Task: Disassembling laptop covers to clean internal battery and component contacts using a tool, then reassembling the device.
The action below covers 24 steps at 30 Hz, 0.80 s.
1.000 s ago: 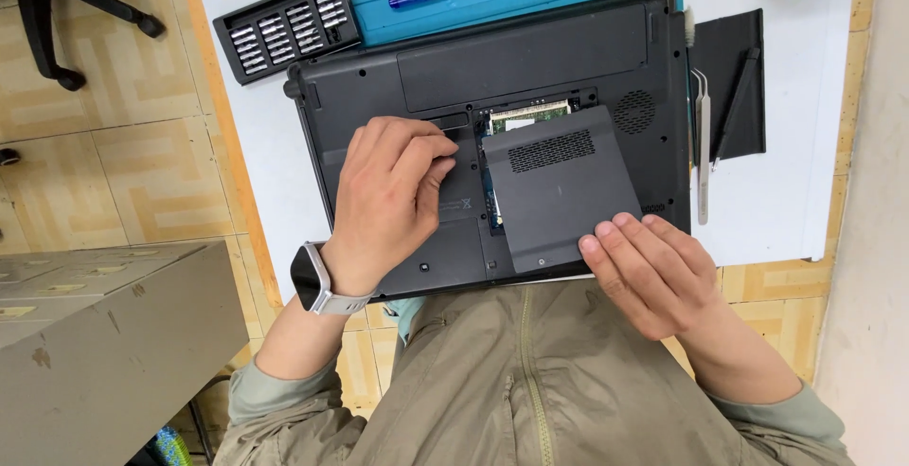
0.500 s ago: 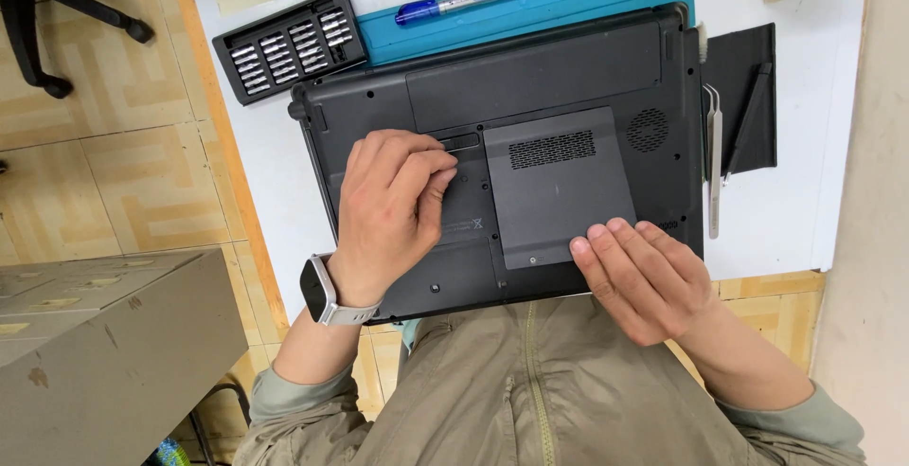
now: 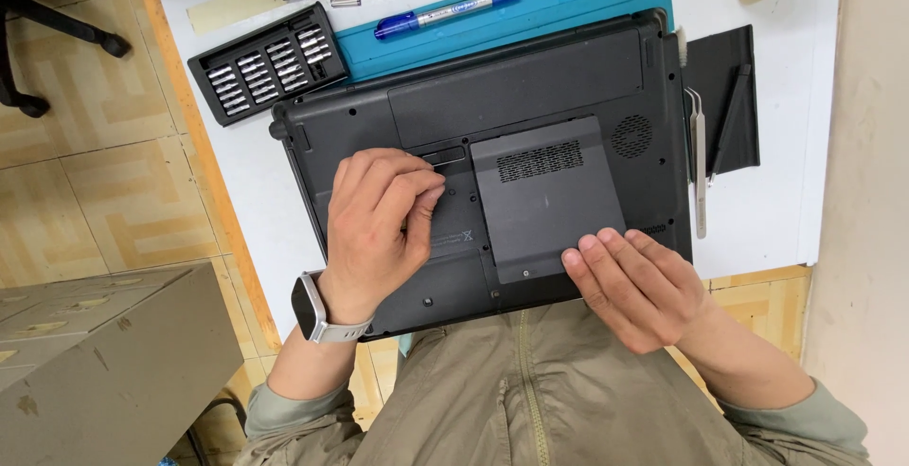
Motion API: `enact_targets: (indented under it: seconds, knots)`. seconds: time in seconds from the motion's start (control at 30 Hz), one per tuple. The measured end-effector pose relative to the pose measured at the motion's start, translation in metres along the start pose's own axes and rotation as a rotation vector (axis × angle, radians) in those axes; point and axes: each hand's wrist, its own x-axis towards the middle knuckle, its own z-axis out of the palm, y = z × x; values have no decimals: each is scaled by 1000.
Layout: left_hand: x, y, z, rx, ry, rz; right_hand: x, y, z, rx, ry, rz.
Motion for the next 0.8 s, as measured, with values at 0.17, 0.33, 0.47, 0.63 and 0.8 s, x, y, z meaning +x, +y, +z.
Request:
enact_targets:
  seconds: [0.17,0.33,0.47,0.63,0.8]
  knots:
    - [-1,-1,1,-9,11,2,4,0,4,13,30,33]
    - [0,-1,1,-17,13,-1,6,0,8,55,42,57]
    - [0,-1,1,-23,13,3,7,0,9,104,36,104]
    - [0,-2,2,-23,34,3,13,2,5,123,-18,87]
    - [4,-3,0,5,26,25,7,10,1,210,-85,93]
